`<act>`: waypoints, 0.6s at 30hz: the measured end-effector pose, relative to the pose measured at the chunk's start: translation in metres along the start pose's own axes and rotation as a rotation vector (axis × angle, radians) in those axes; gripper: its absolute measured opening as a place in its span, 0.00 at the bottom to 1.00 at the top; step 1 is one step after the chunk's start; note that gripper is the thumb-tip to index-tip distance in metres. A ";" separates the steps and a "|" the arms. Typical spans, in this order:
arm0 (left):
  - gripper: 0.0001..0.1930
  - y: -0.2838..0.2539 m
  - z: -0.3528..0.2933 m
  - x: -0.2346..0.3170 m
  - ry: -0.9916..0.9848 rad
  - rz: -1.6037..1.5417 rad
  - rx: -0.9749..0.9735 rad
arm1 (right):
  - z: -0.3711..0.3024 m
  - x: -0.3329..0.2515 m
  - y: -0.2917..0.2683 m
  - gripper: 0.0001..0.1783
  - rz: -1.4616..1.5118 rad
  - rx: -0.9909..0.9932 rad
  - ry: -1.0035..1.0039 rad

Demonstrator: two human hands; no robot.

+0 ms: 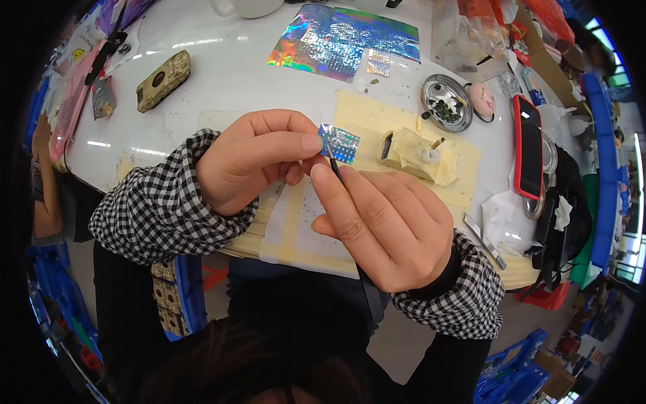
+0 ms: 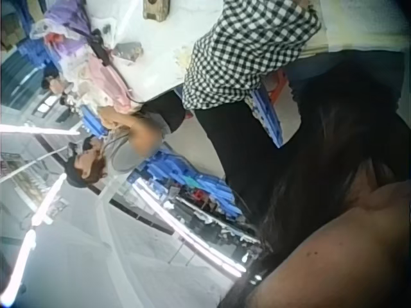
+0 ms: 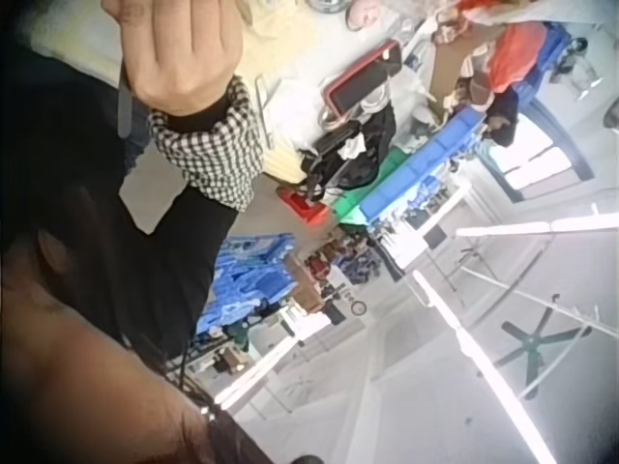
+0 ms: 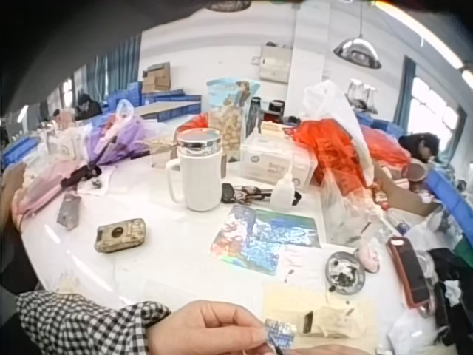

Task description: Using tweezers to precisely place small electronic components onto a grid-like substrate.

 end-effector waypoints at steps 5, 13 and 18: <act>0.08 0.000 0.000 0.000 0.001 0.011 -0.006 | 0.000 0.000 0.002 0.19 0.016 0.001 -0.006; 0.07 0.000 0.000 0.001 0.036 0.030 -0.020 | 0.000 0.000 0.000 0.20 0.046 -0.003 -0.002; 0.07 -0.001 -0.002 0.003 0.123 0.120 -0.024 | -0.001 0.001 0.002 0.20 0.051 -0.002 -0.001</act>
Point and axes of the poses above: each hand's wrist, its own z-axis towards the middle knuckle, its own y-axis out of the palm, x = y × z, the point moved 4 cm from there along z, towards the middle knuckle, and after that the axes turned 7 degrees about -z, right-handed, at the moved point
